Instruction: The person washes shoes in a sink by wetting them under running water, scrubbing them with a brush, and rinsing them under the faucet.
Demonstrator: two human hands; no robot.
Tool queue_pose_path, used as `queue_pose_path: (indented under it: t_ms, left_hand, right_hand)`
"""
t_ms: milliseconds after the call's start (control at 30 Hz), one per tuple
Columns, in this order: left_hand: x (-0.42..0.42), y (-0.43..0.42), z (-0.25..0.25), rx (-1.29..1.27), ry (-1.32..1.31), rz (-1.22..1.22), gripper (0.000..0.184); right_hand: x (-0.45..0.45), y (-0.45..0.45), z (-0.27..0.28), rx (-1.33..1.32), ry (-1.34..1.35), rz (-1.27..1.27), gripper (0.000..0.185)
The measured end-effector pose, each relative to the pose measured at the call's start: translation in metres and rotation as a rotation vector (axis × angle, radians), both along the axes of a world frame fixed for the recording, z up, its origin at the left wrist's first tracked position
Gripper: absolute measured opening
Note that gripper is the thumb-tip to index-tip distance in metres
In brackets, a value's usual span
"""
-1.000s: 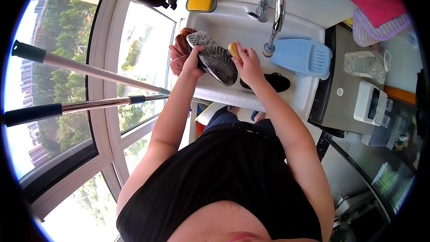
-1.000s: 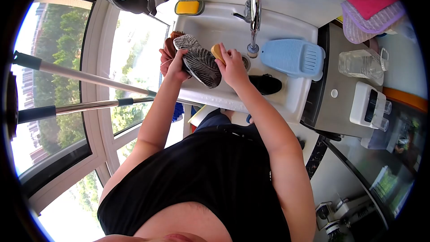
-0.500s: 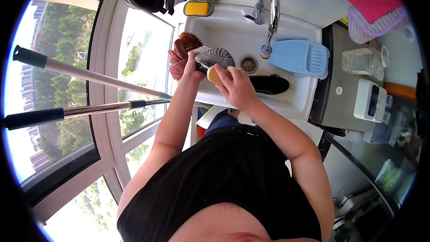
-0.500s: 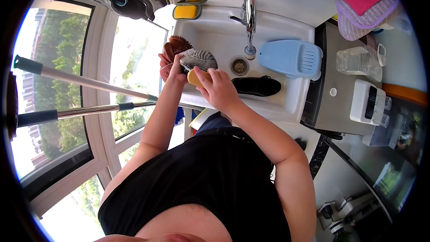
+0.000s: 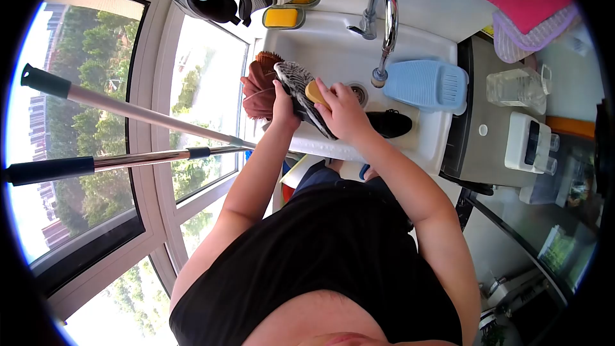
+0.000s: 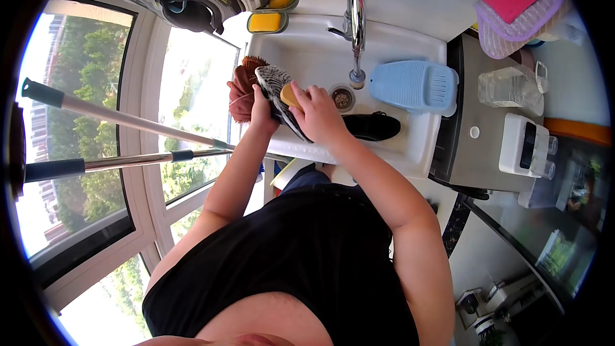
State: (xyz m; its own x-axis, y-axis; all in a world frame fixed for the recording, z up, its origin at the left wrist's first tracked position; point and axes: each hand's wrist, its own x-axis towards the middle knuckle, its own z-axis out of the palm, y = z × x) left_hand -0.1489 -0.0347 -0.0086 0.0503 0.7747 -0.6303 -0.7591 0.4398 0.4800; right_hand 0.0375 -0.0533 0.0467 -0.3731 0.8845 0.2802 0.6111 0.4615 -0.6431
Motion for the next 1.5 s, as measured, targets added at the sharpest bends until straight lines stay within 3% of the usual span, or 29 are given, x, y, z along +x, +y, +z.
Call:
queue_pose_path:
  t_ms: [200, 233, 300, 367, 433, 467, 500, 567, 600, 633, 700, 733, 767, 833, 967, 1100, 1167, 1233, 1433, 1500]
  left_hand:
    - [0.007, -0.005, 0.037, 0.032, 0.319, -0.162, 0.071]
    - [0.012, -0.006, 0.048, 0.034, 0.476, -0.184, 0.071]
    - [0.007, -0.009, 0.040, 0.059, 0.696, -0.290, 0.071]
    - [0.000, -0.013, 0.026, 0.100, 0.747, -0.296, 0.072]
    - [-0.009, -0.020, 0.009, 0.298, 1.183, -0.424, 0.075]
    - [-0.010, -0.024, -0.002, 0.336, 1.225, -0.388, 0.070]
    - [-0.010, -0.025, 0.012, 0.331, 1.225, -0.381, 0.070]
    - [-0.012, -0.020, 0.052, 0.233, 1.207, -0.607, 0.058]
    - [-0.014, -0.018, 0.036, 0.278, 1.227, -0.449, 0.057]
    - [-0.015, -0.014, 0.035, 0.273, 1.221, -0.440, 0.057]
    - [-0.018, -0.003, 0.034, 0.319, 0.924, -0.164, 0.066]
    - [-0.027, -0.003, 0.033, 0.275, 1.108, -0.317, 0.066]
    - [-0.032, -0.004, 0.025, 0.272, 1.100, -0.308, 0.066]
    - [-0.035, -0.006, 0.017, 0.345, 1.147, -0.573, 0.067]
    - [-0.023, -0.013, 0.037, 0.452, 1.162, -0.547, 0.063]
    - [-0.019, 0.006, 0.049, 0.355, 1.234, -0.535, 0.060]
    - [-0.017, 0.005, 0.044, 0.347, 1.196, -0.595, 0.061]
    - [-0.013, -0.003, 0.027, 0.532, 1.223, -0.629, 0.063]
    - [-0.007, 0.008, 0.047, 0.264, 1.284, -0.679, 0.075]
    - [-0.007, 0.003, 0.038, 0.526, 1.379, -0.690, 0.073]
  right_hand:
    - [-0.023, 0.010, 0.008, -0.041, 0.104, 0.028, 0.058]
    - [-0.027, 0.019, 0.004, -0.004, 0.146, 0.007, 0.058]
    - [-0.035, 0.040, 0.001, 0.036, 0.189, -0.003, 0.057]
    - [-0.044, 0.062, 0.000, 0.037, 0.237, -0.063, 0.056]
    - [-0.048, 0.087, -0.003, -0.006, 0.258, -0.117, 0.051]
    - [-0.048, 0.097, -0.006, -0.076, 0.270, -0.135, 0.051]
    - [-0.048, 0.103, -0.006, -0.147, 0.281, -0.153, 0.050]
    - [-0.049, 0.094, -0.005, -0.233, 0.303, -0.126, 0.053]
    - [-0.049, 0.079, -0.007, -0.186, 0.297, -0.085, 0.054]
    - [-0.048, 0.062, -0.009, -0.144, 0.288, -0.044, 0.055]
    - [-0.048, 0.029, -0.011, -0.076, 0.272, -0.038, 0.056]
    - [-0.049, 0.021, -0.008, -0.073, 0.339, -0.088, 0.055]
    - [-0.049, 0.027, -0.011, -0.074, 0.330, -0.081, 0.055]
    - [-0.047, 0.050, -0.024, -0.210, 0.312, -0.218, 0.053]
    - [-0.041, 0.088, -0.037, -0.288, 0.267, -0.295, 0.052]
    - [-0.056, 0.020, -0.022, -0.125, 0.243, -0.237, 0.057]
    - [-0.049, 0.034, -0.019, -0.122, 0.278, -0.256, 0.056]
    - [-0.039, 0.068, -0.023, -0.326, 0.229, -0.341, 0.055]
    - [-0.039, 0.026, -0.020, -0.180, 0.228, -0.299, 0.053]
    - [-0.029, 0.046, -0.020, -0.217, 0.248, -0.321, 0.050]
